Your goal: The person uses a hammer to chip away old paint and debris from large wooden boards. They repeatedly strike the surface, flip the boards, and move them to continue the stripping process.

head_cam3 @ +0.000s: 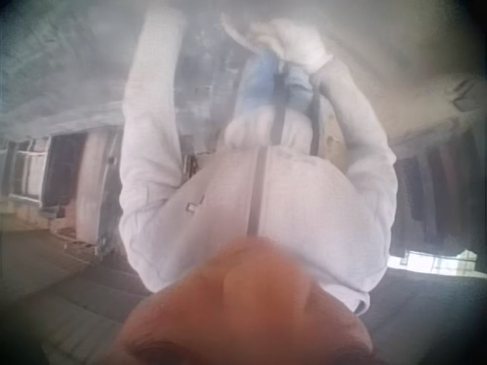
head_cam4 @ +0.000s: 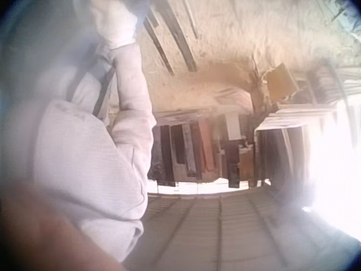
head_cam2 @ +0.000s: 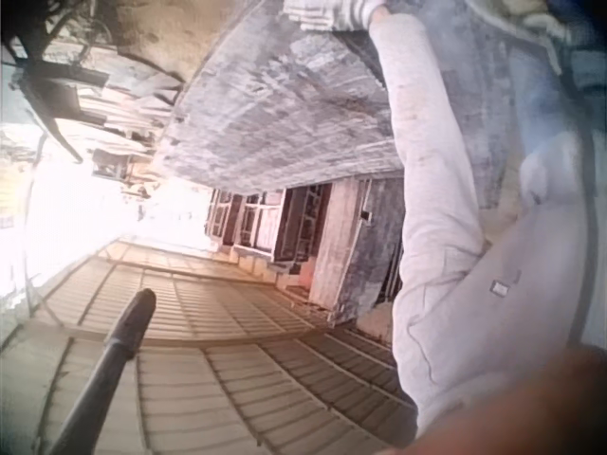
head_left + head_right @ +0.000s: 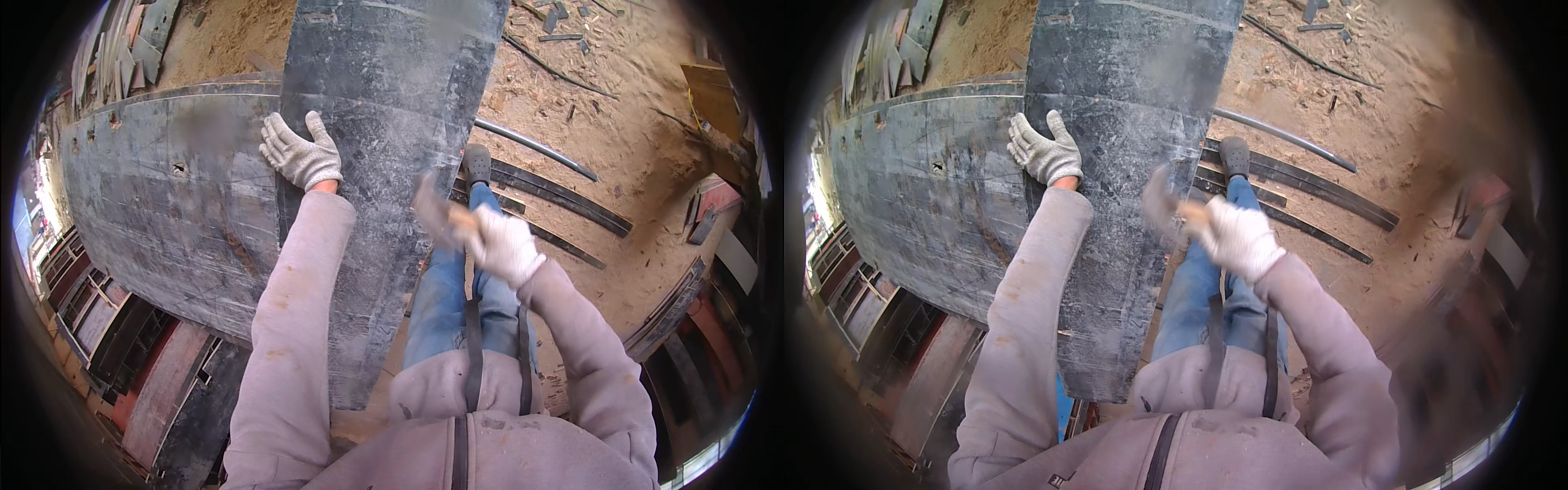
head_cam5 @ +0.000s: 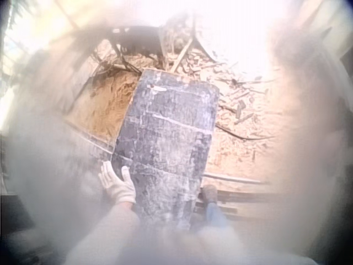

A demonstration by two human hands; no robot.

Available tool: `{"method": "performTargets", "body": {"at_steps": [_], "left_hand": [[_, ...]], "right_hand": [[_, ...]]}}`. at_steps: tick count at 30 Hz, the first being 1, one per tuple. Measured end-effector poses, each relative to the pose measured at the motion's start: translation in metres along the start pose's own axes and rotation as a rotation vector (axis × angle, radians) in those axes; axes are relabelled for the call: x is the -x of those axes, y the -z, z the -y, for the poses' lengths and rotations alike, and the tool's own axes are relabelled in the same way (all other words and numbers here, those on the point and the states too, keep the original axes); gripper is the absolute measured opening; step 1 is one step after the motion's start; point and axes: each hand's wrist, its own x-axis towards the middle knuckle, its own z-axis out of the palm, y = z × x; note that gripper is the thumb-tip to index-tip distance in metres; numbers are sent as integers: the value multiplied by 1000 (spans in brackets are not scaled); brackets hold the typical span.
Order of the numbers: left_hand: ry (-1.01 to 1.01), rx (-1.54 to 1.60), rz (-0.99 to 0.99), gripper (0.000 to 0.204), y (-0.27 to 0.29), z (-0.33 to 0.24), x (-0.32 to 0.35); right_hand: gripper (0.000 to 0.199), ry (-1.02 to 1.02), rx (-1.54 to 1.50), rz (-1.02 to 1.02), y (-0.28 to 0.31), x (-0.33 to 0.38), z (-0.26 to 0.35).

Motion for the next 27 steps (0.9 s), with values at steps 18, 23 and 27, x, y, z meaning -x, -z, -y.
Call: {"method": "performTargets", "body": {"at_steps": [18, 23, 27], "left_hand": [[-35, 1, -11, 68, 0, 1, -1], [0, -15, 25, 68, -4, 1, -3], [6, 5, 24, 71, -2, 2, -1]], "right_hand": [[44, 170, 22, 45, -10, 11, -5], [41, -150, -4, 45, 16, 3, 1], [43, 219, 15, 69, 2, 22, 2]]}}
